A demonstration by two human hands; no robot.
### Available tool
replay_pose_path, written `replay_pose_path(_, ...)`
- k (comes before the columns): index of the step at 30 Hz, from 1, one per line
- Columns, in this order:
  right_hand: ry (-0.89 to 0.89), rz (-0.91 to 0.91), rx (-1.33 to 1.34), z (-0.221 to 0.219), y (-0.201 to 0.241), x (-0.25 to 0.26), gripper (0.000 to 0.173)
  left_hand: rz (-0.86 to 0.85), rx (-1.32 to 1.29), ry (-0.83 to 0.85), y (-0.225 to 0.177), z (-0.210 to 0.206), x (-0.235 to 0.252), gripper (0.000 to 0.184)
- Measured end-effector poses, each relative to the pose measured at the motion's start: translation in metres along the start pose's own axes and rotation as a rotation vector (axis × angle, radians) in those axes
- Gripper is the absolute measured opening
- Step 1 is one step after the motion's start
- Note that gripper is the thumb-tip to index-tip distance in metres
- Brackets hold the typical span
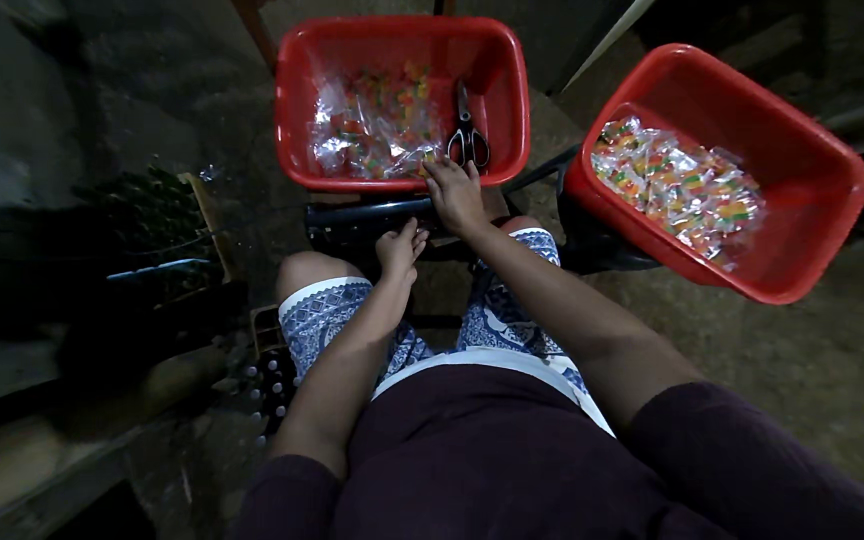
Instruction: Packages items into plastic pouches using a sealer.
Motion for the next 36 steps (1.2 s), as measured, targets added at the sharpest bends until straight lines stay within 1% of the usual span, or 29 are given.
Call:
replay_pose_path(7, -0.038, 0.016, -0.043, -0.003, -0.002, 0.001, 0.043, 0.022, 0.023, 0.067, 0.008, 0.005, 0.001, 0.029)
replay_pose_path(11, 0.016, -0.012, -0.023, 0.002, 0.001, 0.003, 0.044, 0.021, 0.0, 0.061, 0.007, 0.0, 0.001, 0.028)
replay_pose_path(14, 0.158, -0.052, 0.032, 0.015, 0.007, 0.009, 0.049, 0.016, -0.012, 0.064, 0.007, 0.0, 0.001, 0.03)
replay_pose_path(15, 0.173, -0.051, 0.058, 0.023, 0.012, 0.011, 0.05, 0.002, -0.009, 0.07, 0.006, 0.0, 0.001, 0.029)
replay_pose_path(18, 0.16, -0.006, 0.087, 0.047, 0.034, 0.016, 0.052, -0.057, 0.016, 0.093, 0.009, 0.001, 0.004, 0.024)
replay_pose_path(21, 0.156, 0.016, 0.075, 0.057, 0.047, 0.019, 0.051, -0.076, 0.037, 0.095, 0.007, 0.001, 0.005, 0.024)
replay_pose_path(25, 0.128, 0.002, 0.044, 0.044, 0.035, 0.018, 0.049, -0.044, 0.045, 0.067, 0.007, 0.0, 0.007, 0.02)
replay_pose_path(29, 0.115, -0.034, 0.066, 0.028, 0.019, 0.012, 0.047, -0.037, 0.043, 0.093, 0.006, 0.0, 0.005, 0.025)
replay_pose_path(36, 0.072, -0.056, 0.031, 0.011, 0.008, 0.009, 0.046, 0.012, 0.007, 0.072, 0.004, -0.002, 0.002, 0.026)
Point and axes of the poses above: each hand's wrist, its own x-axis towards the middle knuckle, its own z-axis out of the back of the hand, y = z × x, the point moved 3 cm from there along x, towards the middle knuckle
